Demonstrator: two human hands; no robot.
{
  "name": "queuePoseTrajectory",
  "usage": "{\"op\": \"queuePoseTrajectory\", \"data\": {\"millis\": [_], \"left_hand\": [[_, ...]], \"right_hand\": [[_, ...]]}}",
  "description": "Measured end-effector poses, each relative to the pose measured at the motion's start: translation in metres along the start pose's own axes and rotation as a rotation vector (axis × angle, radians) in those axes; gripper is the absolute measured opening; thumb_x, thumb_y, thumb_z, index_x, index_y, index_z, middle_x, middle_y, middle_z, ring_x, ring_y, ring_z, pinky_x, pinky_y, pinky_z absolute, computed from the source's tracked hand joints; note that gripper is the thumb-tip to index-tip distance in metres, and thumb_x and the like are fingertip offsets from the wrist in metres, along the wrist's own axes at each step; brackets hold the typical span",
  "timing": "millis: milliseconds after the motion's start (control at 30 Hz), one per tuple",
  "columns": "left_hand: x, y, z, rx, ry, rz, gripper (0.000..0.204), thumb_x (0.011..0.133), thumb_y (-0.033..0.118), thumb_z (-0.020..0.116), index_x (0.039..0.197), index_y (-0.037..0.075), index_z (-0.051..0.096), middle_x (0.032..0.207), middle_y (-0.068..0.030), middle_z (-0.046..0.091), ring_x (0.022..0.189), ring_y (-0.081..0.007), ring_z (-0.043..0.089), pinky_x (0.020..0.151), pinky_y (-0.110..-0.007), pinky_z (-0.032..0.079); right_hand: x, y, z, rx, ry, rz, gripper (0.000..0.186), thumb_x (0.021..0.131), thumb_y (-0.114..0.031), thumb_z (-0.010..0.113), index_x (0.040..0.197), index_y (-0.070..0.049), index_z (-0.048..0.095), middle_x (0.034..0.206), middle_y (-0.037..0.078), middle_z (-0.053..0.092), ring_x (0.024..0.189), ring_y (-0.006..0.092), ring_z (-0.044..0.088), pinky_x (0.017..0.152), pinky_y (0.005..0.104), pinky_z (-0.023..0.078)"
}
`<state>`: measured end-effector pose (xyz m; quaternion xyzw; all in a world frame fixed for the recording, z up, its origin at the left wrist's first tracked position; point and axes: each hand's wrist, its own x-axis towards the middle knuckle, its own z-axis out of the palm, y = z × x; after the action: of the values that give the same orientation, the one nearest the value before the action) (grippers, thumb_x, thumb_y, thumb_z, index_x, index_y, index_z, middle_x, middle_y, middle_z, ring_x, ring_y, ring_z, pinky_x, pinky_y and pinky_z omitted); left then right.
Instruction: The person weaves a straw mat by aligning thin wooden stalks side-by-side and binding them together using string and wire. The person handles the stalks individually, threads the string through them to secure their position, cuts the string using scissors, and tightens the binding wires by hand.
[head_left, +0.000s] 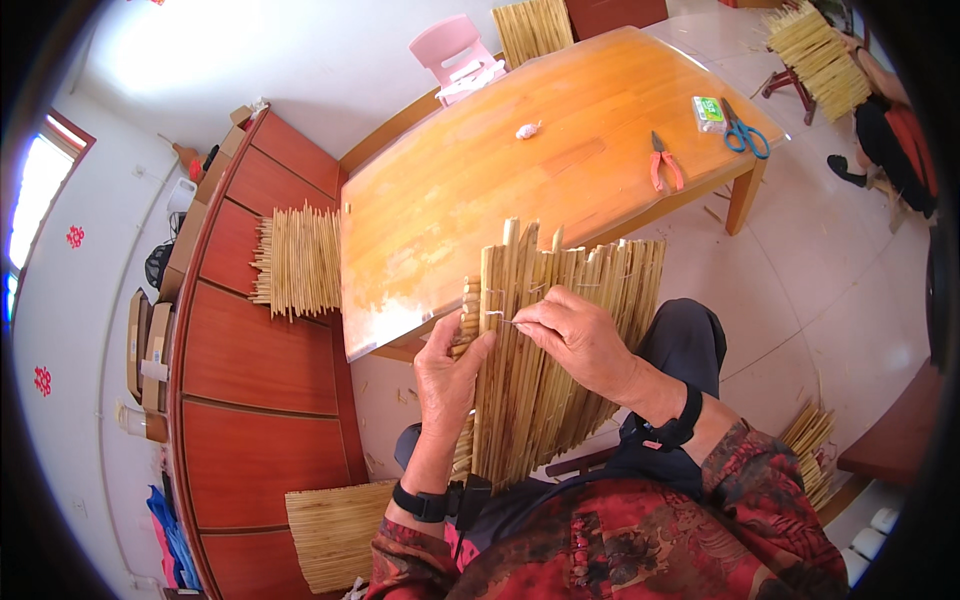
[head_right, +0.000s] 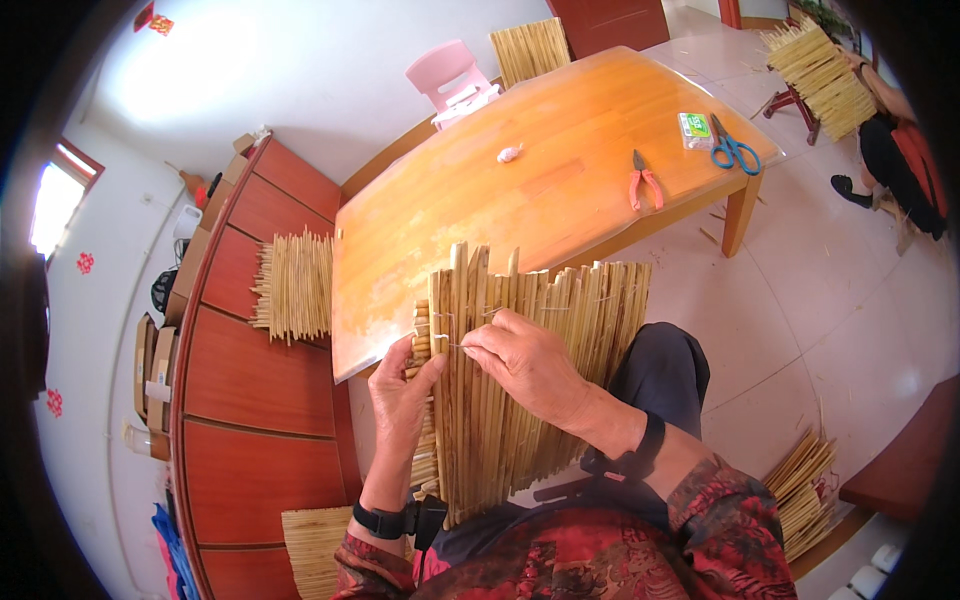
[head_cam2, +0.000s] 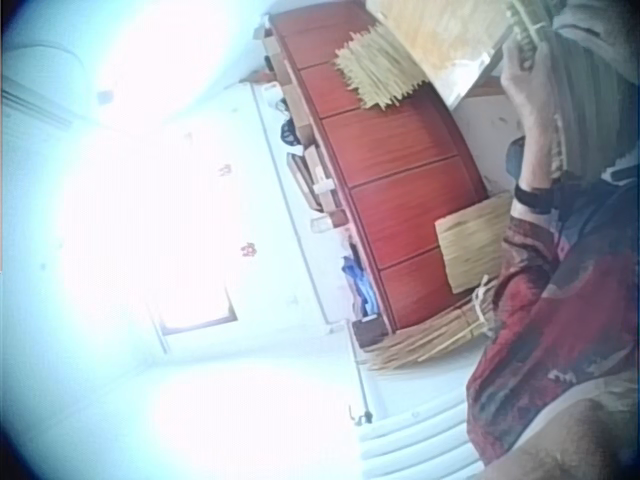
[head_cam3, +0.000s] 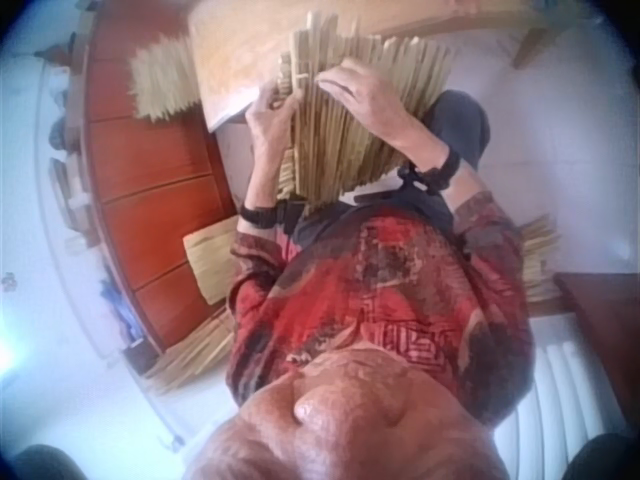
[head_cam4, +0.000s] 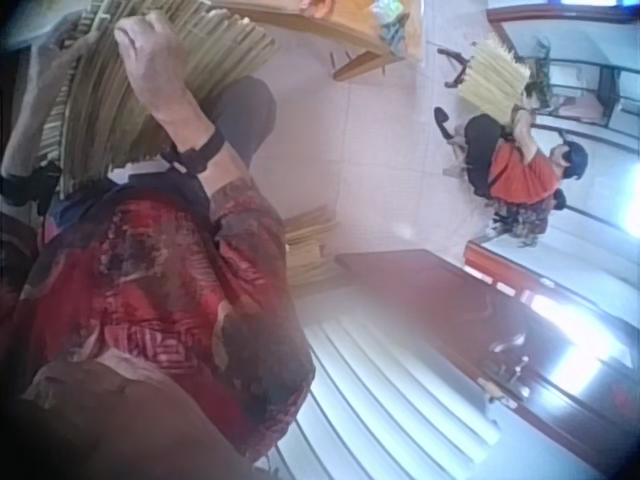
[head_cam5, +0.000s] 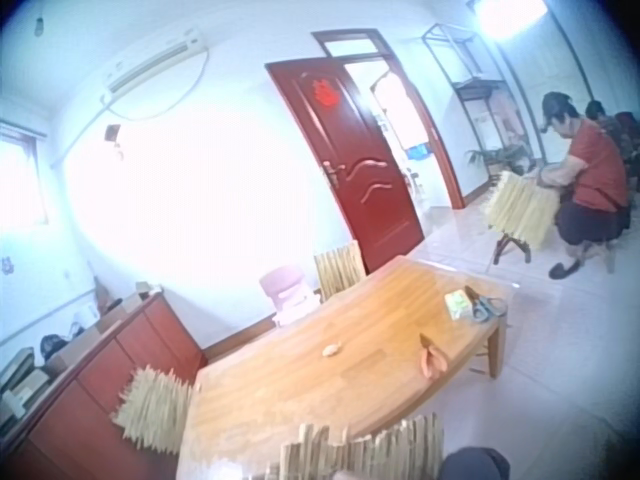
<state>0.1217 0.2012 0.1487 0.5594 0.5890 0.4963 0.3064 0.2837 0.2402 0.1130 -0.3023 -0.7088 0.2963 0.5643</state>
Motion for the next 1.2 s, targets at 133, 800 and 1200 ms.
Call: {"op": "queuePoseTrajectory", "data": {"millis": [133, 800, 1200], "left_hand": [[-0.0011, -0.0017, 0.0009, 0.001, 0.012, -0.008, 0.03, 0.078, 0.001, 0.063, 0.107, -0.001, 0.057, 0.09, -0.0027, 0.061, 0.08, -0.006, 0.054, 0.073, -0.021, 0.045], [-0.0014, 0.0006, 0.001, 0.048, -0.013, -0.006, 0.031, 0.078, -0.003, 0.062, 0.108, -0.001, 0.056, 0.096, -0.0023, 0.059, 0.085, -0.0069, 0.054, 0.075, -0.021, 0.044], [-0.0032, 0.0037, 0.0016, 0.074, -0.009, -0.022, 0.032, 0.078, 0.0, 0.063, 0.109, -0.002, 0.055, 0.094, -0.0032, 0.06, 0.085, -0.0077, 0.054, 0.075, -0.022, 0.045]], "right_hand": [[0.0024, -0.0009, 0.0036, -0.02, -0.018, 0.001, 0.012, 0.078, -0.008, 0.063, 0.089, -0.007, 0.061, 0.07, 0.009, 0.048, 0.062, 0.0253, 0.052, 0.055, 0.0337, 0.043], [0.0064, 0.001, 0.0017, -0.036, -0.093, 0.005, 0.016, 0.078, -0.007, 0.062, 0.094, -0.006, 0.062, 0.069, 0.01, 0.048, 0.064, 0.0264, 0.053, 0.057, 0.0345, 0.043], [0.0098, -0.0018, -0.0041, -0.028, -0.147, 0.017, 0.016, 0.078, -0.006, 0.06, 0.093, -0.005, 0.063, 0.07, 0.012, 0.05, 0.064, 0.0291, 0.054, 0.056, 0.0359, 0.044]]}}
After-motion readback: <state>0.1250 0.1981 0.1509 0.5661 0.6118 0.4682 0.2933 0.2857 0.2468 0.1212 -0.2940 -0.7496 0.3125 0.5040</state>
